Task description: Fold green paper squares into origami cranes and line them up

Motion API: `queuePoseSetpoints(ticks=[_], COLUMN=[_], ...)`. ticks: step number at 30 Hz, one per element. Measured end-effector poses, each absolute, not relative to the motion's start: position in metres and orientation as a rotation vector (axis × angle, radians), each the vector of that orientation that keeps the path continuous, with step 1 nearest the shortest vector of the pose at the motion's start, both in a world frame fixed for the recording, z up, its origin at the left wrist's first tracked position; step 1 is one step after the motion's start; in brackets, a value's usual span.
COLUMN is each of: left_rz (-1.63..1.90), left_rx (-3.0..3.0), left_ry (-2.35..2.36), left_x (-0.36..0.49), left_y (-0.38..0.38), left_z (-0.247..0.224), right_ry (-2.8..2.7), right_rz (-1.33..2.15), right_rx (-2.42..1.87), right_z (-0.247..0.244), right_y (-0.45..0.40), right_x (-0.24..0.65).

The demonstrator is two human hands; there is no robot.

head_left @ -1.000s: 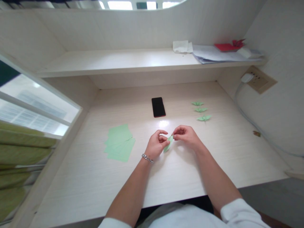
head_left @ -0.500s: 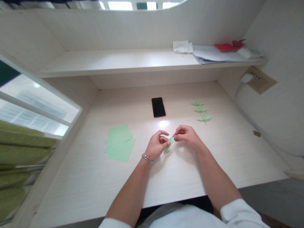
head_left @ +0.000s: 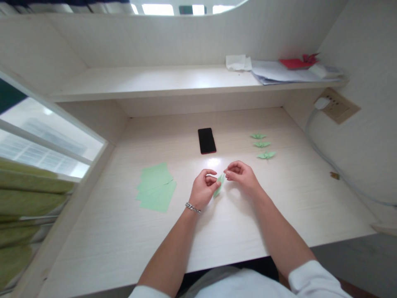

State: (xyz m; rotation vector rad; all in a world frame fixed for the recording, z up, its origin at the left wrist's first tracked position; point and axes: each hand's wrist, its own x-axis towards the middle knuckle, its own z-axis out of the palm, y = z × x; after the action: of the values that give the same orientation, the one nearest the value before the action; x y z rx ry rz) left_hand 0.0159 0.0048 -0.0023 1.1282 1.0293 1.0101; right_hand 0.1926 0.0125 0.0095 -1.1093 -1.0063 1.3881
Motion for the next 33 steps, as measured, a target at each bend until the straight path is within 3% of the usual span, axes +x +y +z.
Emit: queuePoseSetpoints(ticks=[10,33], left_rz=[1.048,1.017], left_rx=[1.186,1.123], left_ry=[1.047,1.004], left_x=[0.0186,0.0209], left_y=[0.0035,0.0017], left_z=[-0.0045,-0.0049], right_ry=[-1.135,-1.219], right_rz=[1.241,1.303], right_rx=[-1.163,-1.172], right_z=[0.0042,0.0093], right_y=[0.0107,0.0070], right_x=[0.1835,0.1811])
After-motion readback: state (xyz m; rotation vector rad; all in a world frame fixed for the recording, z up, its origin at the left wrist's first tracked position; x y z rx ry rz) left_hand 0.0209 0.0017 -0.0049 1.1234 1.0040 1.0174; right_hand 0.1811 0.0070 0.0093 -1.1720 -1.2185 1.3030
